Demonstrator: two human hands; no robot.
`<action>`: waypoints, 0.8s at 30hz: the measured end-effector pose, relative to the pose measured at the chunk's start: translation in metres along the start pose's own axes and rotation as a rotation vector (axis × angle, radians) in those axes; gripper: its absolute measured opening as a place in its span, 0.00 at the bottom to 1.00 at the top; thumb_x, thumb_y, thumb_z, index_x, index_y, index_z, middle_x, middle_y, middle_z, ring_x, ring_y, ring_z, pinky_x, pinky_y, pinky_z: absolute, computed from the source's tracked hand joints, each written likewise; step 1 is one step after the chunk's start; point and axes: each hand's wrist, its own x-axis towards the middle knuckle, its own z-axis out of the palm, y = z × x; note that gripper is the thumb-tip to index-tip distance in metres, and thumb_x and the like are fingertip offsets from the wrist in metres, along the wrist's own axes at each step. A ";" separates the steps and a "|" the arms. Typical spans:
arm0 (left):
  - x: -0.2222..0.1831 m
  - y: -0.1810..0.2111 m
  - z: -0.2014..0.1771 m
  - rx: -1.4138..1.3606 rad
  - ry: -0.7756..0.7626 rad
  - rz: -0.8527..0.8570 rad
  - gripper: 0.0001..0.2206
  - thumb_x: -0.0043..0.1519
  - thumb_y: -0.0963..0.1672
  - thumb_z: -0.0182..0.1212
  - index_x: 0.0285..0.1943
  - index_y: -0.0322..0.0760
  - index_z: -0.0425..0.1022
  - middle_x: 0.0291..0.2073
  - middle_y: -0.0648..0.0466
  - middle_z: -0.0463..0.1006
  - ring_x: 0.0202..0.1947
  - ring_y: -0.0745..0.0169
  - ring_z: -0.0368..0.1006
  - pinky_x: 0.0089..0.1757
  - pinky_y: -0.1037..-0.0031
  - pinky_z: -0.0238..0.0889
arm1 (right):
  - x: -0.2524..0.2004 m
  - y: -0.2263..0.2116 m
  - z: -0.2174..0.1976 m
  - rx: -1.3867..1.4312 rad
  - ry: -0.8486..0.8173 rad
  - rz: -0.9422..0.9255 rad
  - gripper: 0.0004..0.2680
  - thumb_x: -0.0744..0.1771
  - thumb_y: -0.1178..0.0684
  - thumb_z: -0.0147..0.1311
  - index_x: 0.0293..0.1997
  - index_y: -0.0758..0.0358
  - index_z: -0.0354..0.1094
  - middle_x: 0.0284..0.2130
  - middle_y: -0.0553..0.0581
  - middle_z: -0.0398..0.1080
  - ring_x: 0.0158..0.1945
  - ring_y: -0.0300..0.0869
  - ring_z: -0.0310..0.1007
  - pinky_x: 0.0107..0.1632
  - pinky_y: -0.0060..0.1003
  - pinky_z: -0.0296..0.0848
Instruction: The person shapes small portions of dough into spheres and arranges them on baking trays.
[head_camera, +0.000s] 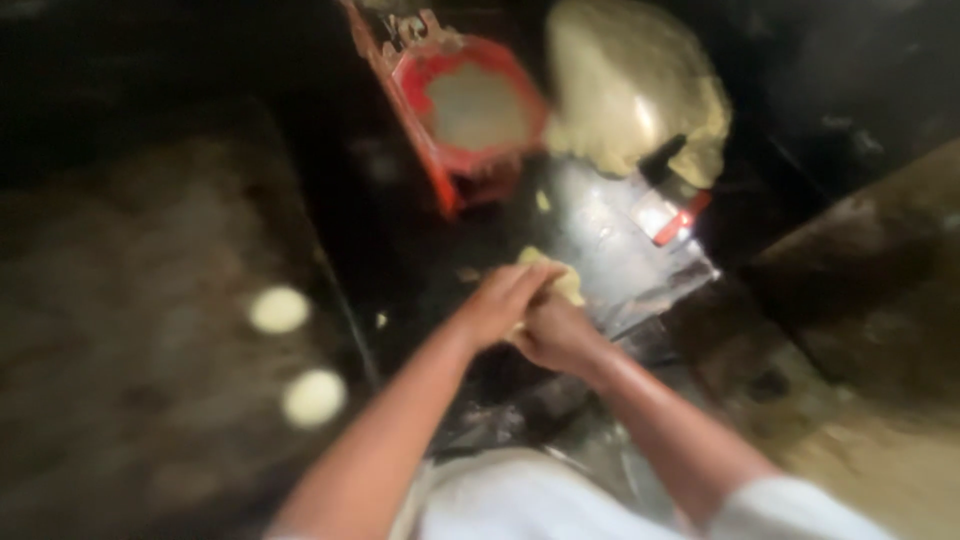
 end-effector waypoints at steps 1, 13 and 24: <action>0.013 -0.032 0.009 -0.177 -0.065 -0.163 0.26 0.71 0.55 0.43 0.60 0.30 0.77 0.54 0.45 0.81 0.56 0.55 0.77 0.57 0.65 0.66 | -0.003 -0.009 -0.008 0.097 -0.012 0.000 0.02 0.61 0.58 0.59 0.32 0.59 0.76 0.28 0.61 0.76 0.34 0.56 0.77 0.39 0.49 0.74; 0.034 -0.096 0.037 -0.385 -0.203 -0.354 0.32 0.70 0.58 0.38 0.67 0.31 0.72 0.64 0.47 0.73 0.64 0.60 0.67 0.64 0.68 0.54 | -0.045 -0.043 -0.066 1.529 -0.518 -0.428 0.12 0.69 0.48 0.58 0.46 0.72 0.72 0.40 0.63 0.76 0.45 0.53 0.75 0.49 0.45 0.74; -0.081 0.062 -0.019 -0.173 0.376 -0.027 0.11 0.71 0.42 0.52 0.51 0.31 0.80 0.43 0.51 0.82 0.44 0.65 0.77 0.47 0.74 0.70 | 0.012 -0.114 -0.227 0.665 0.550 0.072 0.07 0.71 0.61 0.47 0.53 0.68 0.71 0.41 0.58 0.69 0.41 0.39 0.62 0.45 0.29 0.60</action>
